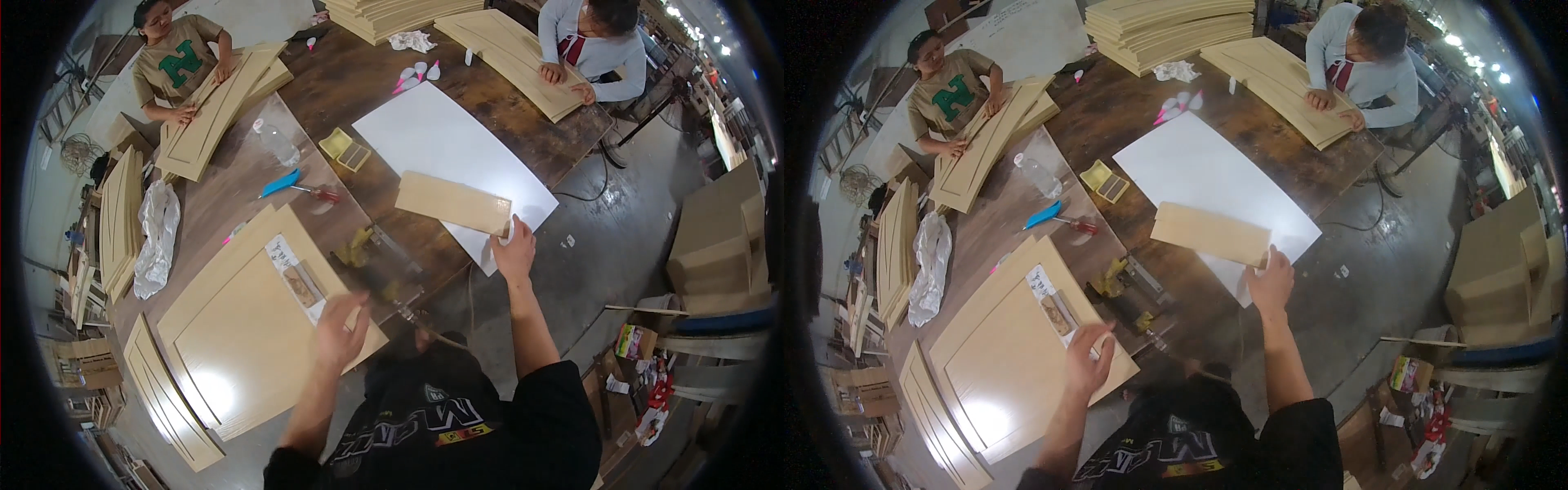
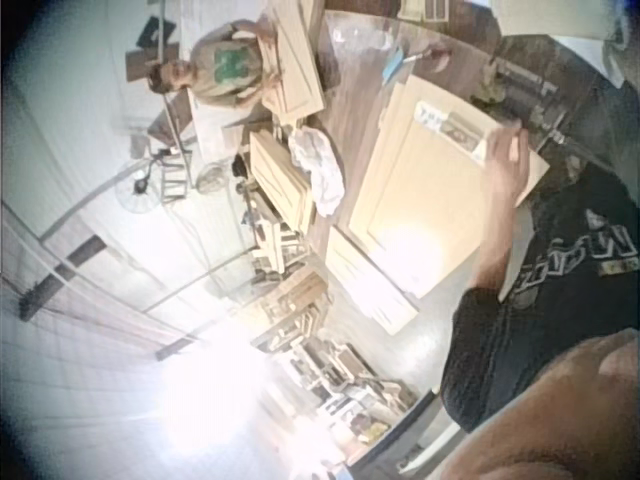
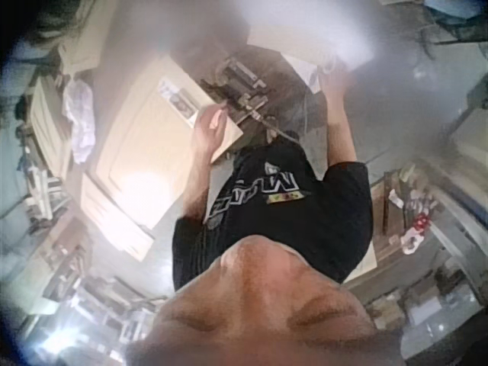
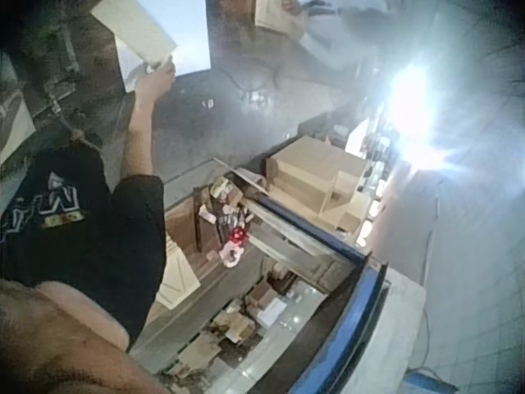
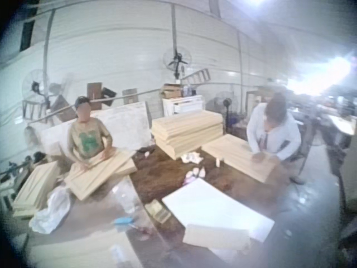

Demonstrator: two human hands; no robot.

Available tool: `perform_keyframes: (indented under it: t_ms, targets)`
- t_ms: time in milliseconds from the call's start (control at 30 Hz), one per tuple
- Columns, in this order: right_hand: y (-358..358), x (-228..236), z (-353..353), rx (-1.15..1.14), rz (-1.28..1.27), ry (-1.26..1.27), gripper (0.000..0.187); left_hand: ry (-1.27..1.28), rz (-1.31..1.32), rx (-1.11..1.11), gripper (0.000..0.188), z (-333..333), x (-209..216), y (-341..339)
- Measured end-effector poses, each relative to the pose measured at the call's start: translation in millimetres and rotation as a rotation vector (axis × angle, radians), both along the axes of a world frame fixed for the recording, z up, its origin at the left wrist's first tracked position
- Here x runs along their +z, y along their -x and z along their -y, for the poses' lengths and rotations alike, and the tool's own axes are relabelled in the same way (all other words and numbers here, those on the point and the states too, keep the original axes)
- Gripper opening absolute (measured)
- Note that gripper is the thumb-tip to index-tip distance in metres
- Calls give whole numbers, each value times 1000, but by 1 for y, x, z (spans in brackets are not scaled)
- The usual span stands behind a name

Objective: The person assembles wooden door panels by placing decorative wood strips onto larger door frames and securing them using a pneumatic nail gun.

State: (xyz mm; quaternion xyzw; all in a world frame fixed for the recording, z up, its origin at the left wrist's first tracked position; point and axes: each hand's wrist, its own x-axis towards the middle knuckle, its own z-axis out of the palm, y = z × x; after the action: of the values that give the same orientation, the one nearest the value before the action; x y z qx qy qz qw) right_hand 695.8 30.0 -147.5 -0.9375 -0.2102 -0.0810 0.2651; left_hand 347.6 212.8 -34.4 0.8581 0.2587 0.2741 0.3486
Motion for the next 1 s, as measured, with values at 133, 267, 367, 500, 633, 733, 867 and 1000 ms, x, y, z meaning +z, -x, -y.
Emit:
perform_keyframes:
  t_ms: [133, 267, 367, 500, 633, 733, 867, 1000]
  targets:
    - [-7, -4, 8, 35, -47, 25, 69, 34, -91, 4, 36, -51, -30, -138]
    - [5, 7, -12, -25, -118, 42, 67, 33, -240, 187, 46, -107, -127, -199]
    - [-7, 7, 1, -73, -205, 114, 61, 88, -618, -119, 54, -100, -94, -248]
    - [-7, 21, 1, -48, -243, 73, 61, 290, -557, -36, 73, -135, -137, -245]
    - [-14, 34, 7, -4, -407, 59, 67, 262, -568, -60, 71, -128, -142, -247]
    - [-12, 27, 13, 26, -426, 84, 72, 242, -649, -31, 65, -126, -127, -245]
    - [8, 2, 37, 168, -225, 1, 61, 337, -336, -53, 59, -113, -58, -219]
    - [31, 15, 35, 292, -40, -125, 56, 690, 56, -100, 54, -85, 0, -163]
